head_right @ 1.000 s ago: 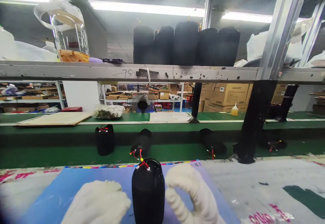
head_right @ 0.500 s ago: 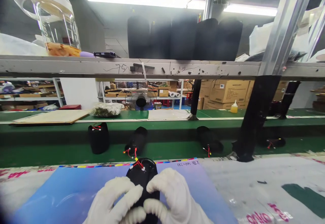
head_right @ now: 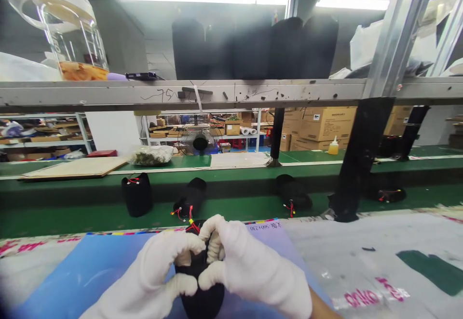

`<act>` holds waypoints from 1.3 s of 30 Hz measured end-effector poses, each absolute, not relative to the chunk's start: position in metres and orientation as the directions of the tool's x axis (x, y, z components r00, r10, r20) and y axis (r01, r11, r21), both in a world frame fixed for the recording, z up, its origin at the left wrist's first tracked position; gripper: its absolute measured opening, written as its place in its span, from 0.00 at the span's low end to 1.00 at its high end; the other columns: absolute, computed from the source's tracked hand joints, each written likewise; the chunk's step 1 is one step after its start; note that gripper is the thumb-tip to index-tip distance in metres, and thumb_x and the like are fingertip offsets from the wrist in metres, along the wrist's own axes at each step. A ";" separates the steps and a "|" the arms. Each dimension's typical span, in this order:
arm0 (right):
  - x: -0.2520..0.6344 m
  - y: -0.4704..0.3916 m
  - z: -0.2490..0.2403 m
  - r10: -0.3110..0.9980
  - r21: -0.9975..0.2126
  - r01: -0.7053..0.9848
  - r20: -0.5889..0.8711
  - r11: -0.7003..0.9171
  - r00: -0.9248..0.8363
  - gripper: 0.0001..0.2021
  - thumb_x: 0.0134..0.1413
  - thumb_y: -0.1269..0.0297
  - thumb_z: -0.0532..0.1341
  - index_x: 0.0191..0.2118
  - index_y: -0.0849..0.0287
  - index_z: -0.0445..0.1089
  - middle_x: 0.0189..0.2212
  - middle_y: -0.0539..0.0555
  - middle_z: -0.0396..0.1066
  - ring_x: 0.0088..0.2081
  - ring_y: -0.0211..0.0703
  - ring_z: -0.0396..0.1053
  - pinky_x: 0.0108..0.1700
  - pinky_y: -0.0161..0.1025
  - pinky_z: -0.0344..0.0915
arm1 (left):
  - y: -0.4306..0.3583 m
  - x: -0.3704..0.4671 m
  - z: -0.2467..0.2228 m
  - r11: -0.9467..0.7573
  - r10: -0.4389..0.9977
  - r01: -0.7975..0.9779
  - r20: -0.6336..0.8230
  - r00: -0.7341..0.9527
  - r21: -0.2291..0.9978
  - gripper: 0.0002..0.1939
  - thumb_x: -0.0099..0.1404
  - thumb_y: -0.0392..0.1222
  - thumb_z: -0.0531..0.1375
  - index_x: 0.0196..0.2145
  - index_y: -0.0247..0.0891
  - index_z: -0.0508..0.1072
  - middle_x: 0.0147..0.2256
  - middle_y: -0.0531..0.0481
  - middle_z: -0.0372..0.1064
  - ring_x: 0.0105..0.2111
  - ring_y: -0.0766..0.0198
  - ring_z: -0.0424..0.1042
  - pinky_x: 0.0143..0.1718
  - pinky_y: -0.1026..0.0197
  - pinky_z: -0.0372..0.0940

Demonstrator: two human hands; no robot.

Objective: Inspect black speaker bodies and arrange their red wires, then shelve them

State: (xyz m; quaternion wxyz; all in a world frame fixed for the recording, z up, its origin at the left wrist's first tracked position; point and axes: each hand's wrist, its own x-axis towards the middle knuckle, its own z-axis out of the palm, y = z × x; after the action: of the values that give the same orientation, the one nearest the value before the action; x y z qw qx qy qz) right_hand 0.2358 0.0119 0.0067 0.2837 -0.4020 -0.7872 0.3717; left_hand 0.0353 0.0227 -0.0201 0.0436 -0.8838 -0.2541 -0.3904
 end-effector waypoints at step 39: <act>0.256 0.003 -0.002 0.500 -0.380 0.346 0.769 0.858 -0.397 0.08 0.61 0.67 0.60 0.46 0.53 0.67 0.39 0.52 0.67 0.40 0.41 0.68 0.43 0.38 0.69 | -0.009 -0.010 0.017 -0.769 0.574 0.449 0.801 0.170 0.455 0.20 0.68 0.43 0.58 0.58 0.48 0.65 0.42 0.50 0.70 0.28 0.71 0.71 0.34 0.73 0.73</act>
State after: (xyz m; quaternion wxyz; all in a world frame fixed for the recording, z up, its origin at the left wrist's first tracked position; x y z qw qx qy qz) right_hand 0.2563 0.0029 -0.0018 0.4865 -0.2542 -0.8321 0.0795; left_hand -0.0102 -0.0089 0.0168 -0.0566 -0.7629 -0.3352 -0.5500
